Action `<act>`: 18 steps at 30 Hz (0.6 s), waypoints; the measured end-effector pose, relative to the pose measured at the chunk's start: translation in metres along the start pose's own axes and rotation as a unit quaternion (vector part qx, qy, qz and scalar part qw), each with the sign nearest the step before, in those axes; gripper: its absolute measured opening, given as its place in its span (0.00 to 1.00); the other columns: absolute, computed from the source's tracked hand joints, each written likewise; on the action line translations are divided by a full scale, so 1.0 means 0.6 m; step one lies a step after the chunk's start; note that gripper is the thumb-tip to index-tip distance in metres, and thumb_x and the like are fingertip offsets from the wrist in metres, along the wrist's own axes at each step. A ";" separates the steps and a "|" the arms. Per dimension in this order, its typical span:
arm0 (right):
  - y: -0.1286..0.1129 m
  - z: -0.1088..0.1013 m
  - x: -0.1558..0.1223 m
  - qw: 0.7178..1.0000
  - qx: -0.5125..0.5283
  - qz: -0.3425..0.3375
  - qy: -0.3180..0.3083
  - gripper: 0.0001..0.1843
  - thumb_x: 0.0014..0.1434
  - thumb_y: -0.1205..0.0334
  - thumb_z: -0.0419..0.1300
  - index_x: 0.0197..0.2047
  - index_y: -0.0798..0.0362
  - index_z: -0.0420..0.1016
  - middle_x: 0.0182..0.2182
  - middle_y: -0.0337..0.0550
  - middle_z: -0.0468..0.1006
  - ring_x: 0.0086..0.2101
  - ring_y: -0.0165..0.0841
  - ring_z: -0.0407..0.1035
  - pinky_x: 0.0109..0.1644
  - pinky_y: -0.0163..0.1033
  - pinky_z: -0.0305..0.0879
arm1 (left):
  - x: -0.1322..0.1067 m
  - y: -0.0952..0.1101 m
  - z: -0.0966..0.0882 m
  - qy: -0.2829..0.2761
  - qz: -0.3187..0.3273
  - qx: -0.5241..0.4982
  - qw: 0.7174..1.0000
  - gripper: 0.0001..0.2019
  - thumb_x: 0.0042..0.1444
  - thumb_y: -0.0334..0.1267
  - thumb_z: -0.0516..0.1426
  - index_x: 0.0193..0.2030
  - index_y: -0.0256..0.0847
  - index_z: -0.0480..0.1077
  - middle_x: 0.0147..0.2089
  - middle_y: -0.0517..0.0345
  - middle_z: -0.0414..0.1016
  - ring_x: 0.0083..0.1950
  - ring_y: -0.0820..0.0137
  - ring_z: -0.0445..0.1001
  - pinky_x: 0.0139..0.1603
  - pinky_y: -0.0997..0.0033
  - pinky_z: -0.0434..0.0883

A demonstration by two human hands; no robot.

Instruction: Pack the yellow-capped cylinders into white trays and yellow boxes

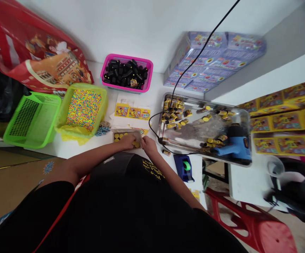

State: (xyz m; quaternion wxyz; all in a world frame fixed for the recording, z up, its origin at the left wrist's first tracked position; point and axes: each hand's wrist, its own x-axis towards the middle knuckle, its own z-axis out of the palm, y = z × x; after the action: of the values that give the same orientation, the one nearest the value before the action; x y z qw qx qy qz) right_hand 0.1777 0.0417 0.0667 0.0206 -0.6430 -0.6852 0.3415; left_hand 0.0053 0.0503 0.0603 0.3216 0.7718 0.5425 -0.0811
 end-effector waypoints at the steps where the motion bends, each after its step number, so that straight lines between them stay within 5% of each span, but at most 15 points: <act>1: -0.001 0.000 0.001 1.000 0.002 0.001 0.000 0.13 0.70 0.59 0.53 0.41 0.54 0.77 0.33 0.45 0.82 0.35 0.34 0.74 0.38 0.33 0.58 | -0.005 -0.001 0.000 0.002 0.000 -0.003 1.000 0.16 0.53 0.35 0.62 0.50 0.39 0.76 0.52 0.46 0.77 0.53 0.57 0.78 0.51 0.65 0.74; 5: -0.007 0.001 0.001 1.000 0.007 -0.002 0.001 0.13 0.70 0.57 0.54 0.42 0.53 0.78 0.31 0.42 0.82 0.34 0.33 0.75 0.38 0.32 0.59 | -0.014 -0.003 0.005 0.002 0.003 -0.012 1.000 0.18 0.53 0.34 0.62 0.52 0.38 0.75 0.53 0.46 0.77 0.51 0.57 0.77 0.49 0.64 0.73; 9: 0.013 -0.010 -0.003 1.000 0.005 0.010 0.014 0.16 0.70 0.52 0.54 0.41 0.51 0.79 0.33 0.40 0.82 0.35 0.32 0.75 0.39 0.32 0.62 | -0.015 -0.010 0.011 -0.004 0.020 -0.029 0.999 0.10 0.53 0.36 0.64 0.43 0.38 0.79 0.48 0.46 0.79 0.48 0.58 0.78 0.47 0.66 0.73; 14: 0.102 -0.075 0.005 0.988 -0.043 0.114 0.095 0.17 0.70 0.60 0.51 0.50 0.56 0.78 0.48 0.54 0.79 0.46 0.39 0.73 0.48 0.39 0.64 | -0.019 -0.024 0.009 0.049 0.021 -0.069 0.996 0.09 0.58 0.39 0.61 0.43 0.40 0.80 0.49 0.48 0.80 0.49 0.60 0.78 0.50 0.66 0.72; 18: 0.165 -0.113 0.033 0.985 -0.060 0.143 0.077 0.17 0.56 0.72 0.61 0.48 0.57 0.79 0.49 0.56 0.77 0.46 0.40 0.72 0.47 0.39 0.63 | -0.026 -0.030 -0.001 0.099 0.011 -0.105 0.990 0.09 0.59 0.39 0.61 0.44 0.41 0.80 0.46 0.51 0.82 0.48 0.63 0.78 0.51 0.67 0.72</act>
State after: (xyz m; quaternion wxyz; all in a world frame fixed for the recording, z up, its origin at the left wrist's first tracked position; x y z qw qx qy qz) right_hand 0.2919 0.0832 0.0617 -0.0146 -0.7588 -0.6019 0.2482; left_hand -0.0174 0.0420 0.0611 0.3465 0.7437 0.5689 0.0563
